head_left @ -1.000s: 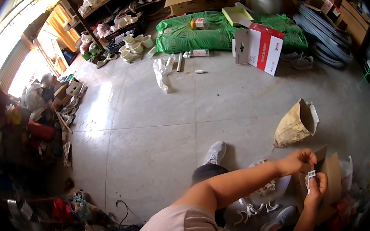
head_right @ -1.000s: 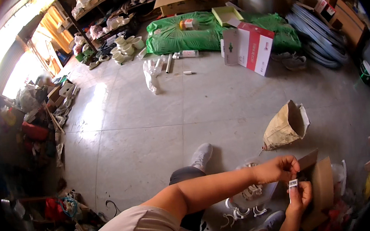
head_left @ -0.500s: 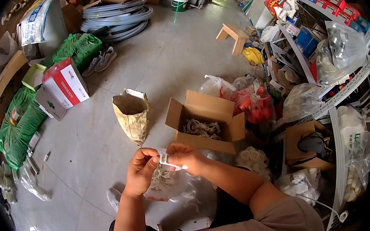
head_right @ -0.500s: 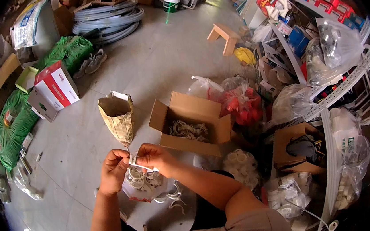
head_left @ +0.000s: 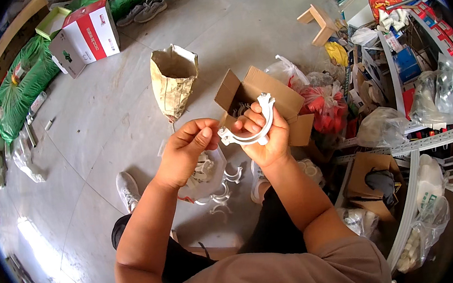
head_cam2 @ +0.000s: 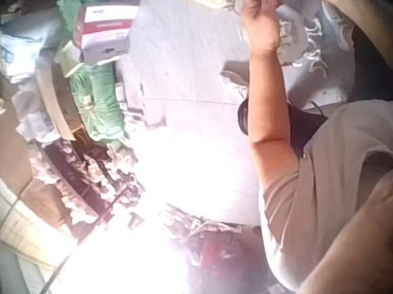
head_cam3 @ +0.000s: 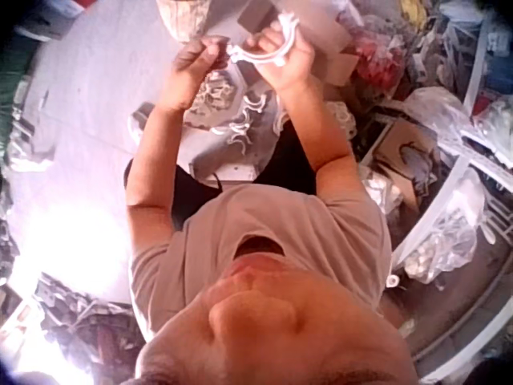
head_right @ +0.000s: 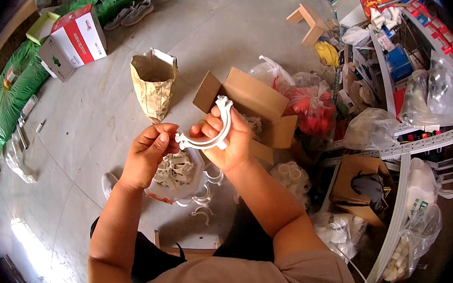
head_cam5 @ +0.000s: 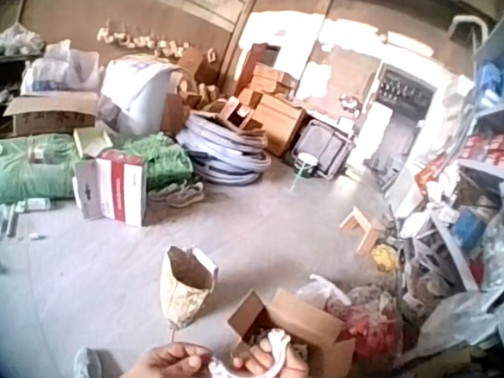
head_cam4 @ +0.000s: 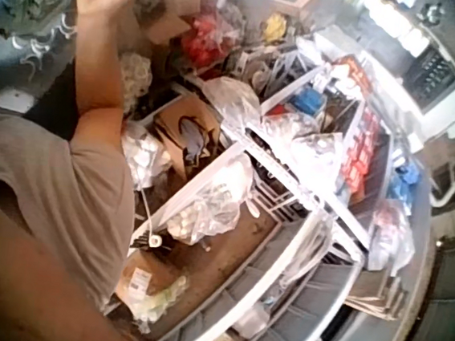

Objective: The person sits on the floor and repeatedly picks up small white plastic clips and metal screws, then joins them together by hand. The assembled units are placed into a cardboard box. The person continues this one-at-a-time assembly for the duration of the clip.

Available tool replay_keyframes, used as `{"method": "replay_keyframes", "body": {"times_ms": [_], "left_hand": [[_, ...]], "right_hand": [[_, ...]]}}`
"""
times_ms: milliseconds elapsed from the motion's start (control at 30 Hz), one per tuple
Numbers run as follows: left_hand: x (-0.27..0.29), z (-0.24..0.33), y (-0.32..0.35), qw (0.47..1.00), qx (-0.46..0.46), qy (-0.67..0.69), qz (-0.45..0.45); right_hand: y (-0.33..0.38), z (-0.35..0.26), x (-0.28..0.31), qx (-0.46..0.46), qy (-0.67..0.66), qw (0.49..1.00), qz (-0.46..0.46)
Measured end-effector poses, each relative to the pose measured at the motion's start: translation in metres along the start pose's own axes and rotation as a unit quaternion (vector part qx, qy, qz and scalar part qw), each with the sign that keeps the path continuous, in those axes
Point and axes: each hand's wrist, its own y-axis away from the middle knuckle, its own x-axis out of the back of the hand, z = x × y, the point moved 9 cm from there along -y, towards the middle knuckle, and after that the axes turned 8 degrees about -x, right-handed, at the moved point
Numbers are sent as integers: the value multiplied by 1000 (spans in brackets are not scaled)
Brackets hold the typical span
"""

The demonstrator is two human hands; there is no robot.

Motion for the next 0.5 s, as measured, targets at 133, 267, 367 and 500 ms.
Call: {"method": "replay_keyframes", "body": {"times_ms": [133, 267, 367, 500], "left_hand": [[-5, 2, -2, 999, -18, -30, -25], [0, 4, -5, 999, -11, -29, -10], [5, 3, -5, 1000, -2, -15, 24], [7, -1, -6, 999, 24, -26, 33]], "right_hand": [[-3, 4, 12, -35, 9, 997, 63], [-4, 0, 31, -46, 115, 982, 143], [-5, -10, 34, 15, 232, 952, 201], [0, -33, 4, 178, 638, 730, 170]]}}
